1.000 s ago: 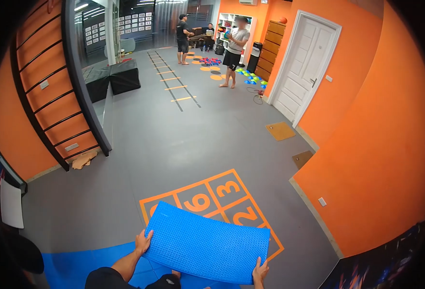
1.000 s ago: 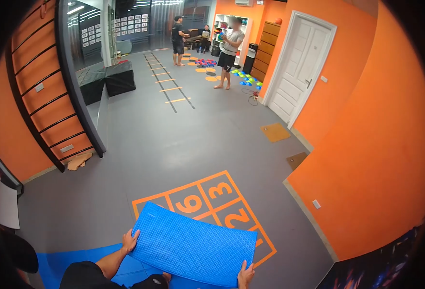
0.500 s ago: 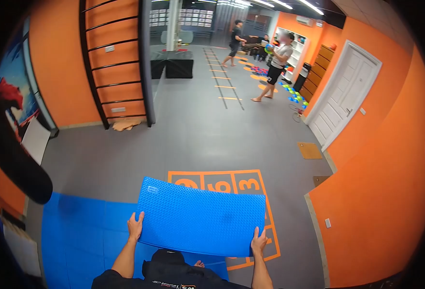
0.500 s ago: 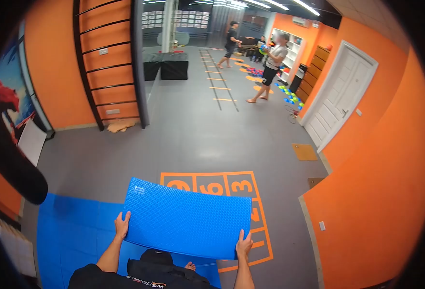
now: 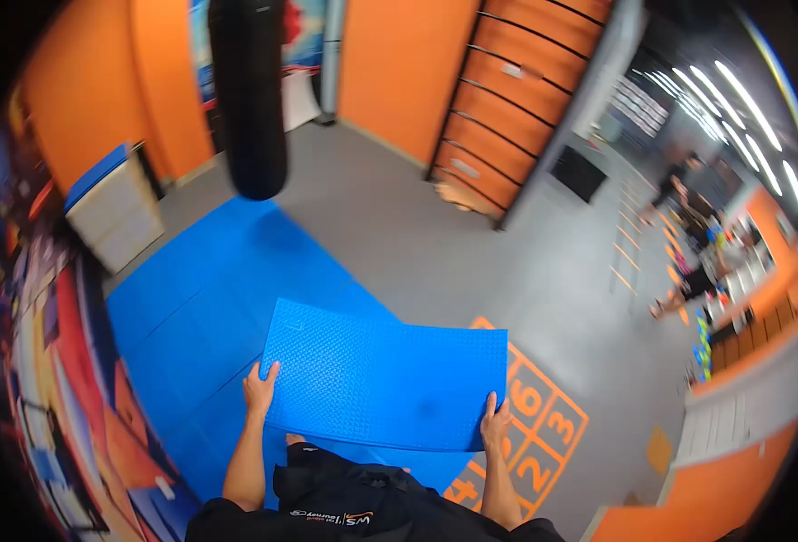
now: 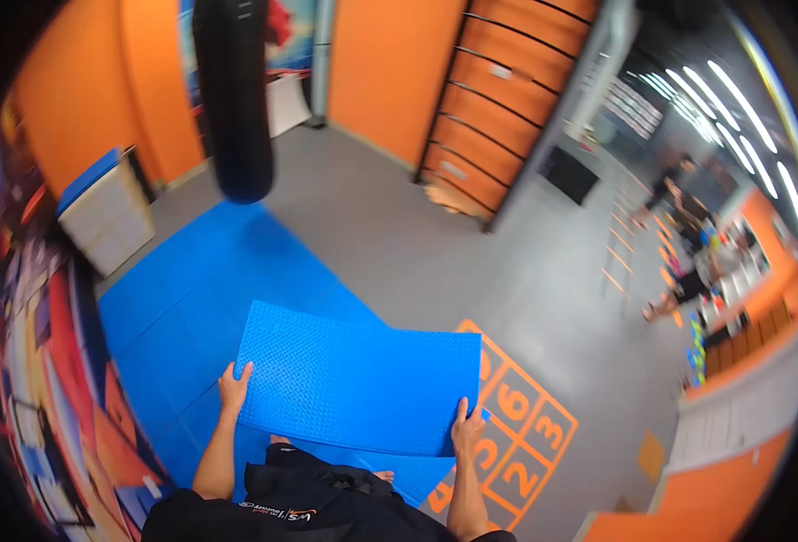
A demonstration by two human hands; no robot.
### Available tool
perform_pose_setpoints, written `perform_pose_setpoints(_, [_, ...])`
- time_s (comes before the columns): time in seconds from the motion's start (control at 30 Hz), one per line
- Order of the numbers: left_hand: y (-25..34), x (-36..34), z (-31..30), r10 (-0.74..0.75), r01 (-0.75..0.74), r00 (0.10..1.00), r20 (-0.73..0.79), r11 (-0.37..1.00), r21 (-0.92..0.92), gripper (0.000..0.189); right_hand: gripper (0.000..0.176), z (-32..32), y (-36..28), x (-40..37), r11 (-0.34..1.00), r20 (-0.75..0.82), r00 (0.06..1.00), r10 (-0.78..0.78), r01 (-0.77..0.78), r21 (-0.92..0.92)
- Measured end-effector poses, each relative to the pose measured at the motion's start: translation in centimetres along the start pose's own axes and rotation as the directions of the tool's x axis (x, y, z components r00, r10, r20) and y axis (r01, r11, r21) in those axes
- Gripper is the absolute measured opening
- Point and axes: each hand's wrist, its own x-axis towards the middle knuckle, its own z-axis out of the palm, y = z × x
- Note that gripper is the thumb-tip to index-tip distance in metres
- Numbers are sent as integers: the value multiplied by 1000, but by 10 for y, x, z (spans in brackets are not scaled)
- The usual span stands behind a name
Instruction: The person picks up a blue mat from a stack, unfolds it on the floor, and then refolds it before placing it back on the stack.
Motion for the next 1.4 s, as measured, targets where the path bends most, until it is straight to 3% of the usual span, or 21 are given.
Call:
perform_pose_setpoints(0.1, [-96, 35, -58, -88, 97, 977, -192, 994, 41, 52, 47, 90, -80, 4, 988, 133, 979, -154, 157, -10])
perform_pose_setpoints(0.2, [-122, 59, -126, -177, 172, 949, -262, 984, -43, 54, 48, 178, -152, 3, 970, 245, 942, -230, 243, -23])
perform_pose_setpoints(0.23, [-142, 70, -146, -191, 192, 932, -309, 981, -28, 54, 50, 208, -183, -3, 946, 167, 934, -315, 323, -23])
perform_pose_setpoints(0.33, [-190, 112, -198, -220, 244, 877, -428, 970, 2, 54, 51, 270, -275, -19, 953, 260, 918, -298, 304, 21])
perform_pose_setpoints(0.53, [-232, 184, -279, -237, 293, 785, -572, 956, 6, 53, 47, 378, -408, -38, 896, 253, 862, -440, 402, 191])
perform_pose_setpoints(0.6, [-243, 209, -302, -238, 284, 766, -598, 959, -18, 52, 45, 410, -448, -41, 895, 317, 840, -441, 384, 228])
perform_pose_setpoints(0.7, [-248, 242, -317, -229, 350, 676, -701, 936, 32, 49, 43, 464, -501, -35, 864, 348, 796, -495, 410, 290])
perform_pose_setpoints(0.83, [-273, 304, -343, -295, 358, 656, -695, 932, -58, 48, 42, 549, -568, -25, 832, 389, 742, -546, 426, 355])
perform_pose_setpoints(1.07, [-293, 418, -395, -287, 378, 524, -802, 922, -83, 47, 45, 704, -709, -5, 780, 440, 648, -621, 460, 424])
perform_pose_setpoints(1.4, [-357, 536, -450, -371, 423, 391, -842, 885, -194, 45, 42, 857, -877, -41, 711, 492, 515, -702, 468, 525])
